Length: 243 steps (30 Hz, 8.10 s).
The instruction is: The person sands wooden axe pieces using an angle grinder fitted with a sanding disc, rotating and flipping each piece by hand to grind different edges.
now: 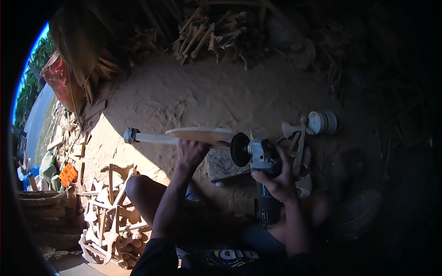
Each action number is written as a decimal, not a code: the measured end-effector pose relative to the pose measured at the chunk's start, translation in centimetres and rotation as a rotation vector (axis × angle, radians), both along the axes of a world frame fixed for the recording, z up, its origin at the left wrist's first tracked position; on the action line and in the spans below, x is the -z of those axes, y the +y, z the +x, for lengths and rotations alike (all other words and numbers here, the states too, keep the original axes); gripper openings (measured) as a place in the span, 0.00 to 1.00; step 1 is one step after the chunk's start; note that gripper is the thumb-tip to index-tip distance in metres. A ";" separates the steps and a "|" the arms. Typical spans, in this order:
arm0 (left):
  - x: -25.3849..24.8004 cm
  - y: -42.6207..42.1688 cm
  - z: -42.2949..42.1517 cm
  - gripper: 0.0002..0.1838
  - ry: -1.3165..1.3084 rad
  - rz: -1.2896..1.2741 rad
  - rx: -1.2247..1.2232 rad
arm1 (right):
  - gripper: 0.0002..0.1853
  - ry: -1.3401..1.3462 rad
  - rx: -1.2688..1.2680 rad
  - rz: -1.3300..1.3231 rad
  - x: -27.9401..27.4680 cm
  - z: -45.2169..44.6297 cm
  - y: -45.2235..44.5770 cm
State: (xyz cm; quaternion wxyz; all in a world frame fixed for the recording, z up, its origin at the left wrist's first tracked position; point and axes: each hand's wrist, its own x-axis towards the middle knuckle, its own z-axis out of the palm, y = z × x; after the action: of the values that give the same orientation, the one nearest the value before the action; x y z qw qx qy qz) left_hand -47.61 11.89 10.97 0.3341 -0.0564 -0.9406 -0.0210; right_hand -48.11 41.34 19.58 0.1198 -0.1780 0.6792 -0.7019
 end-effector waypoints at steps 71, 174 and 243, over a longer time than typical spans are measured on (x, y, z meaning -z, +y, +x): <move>32.7 -8.4 55.5 0.16 -1.115 0.702 -1.309 | 0.23 -0.204 0.563 -0.207 4.1 -2.9 13.4; 16.3 -1.9 10.1 0.17 -0.433 0.106 0.231 | 0.48 0.119 0.231 0.771 21.0 -0.5 -0.9; 11.6 0.2 6.3 0.11 -0.982 0.188 -0.181 | 0.49 0.046 -0.044 0.835 13.6 2.2 -3.7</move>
State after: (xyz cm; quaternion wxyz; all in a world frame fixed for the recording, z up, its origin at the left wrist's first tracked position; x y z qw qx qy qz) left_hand -41.34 12.06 -0.58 -0.1435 0.0724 -0.9819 -0.1006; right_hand -45.92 37.67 6.00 0.1815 -0.1444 0.9038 -0.3595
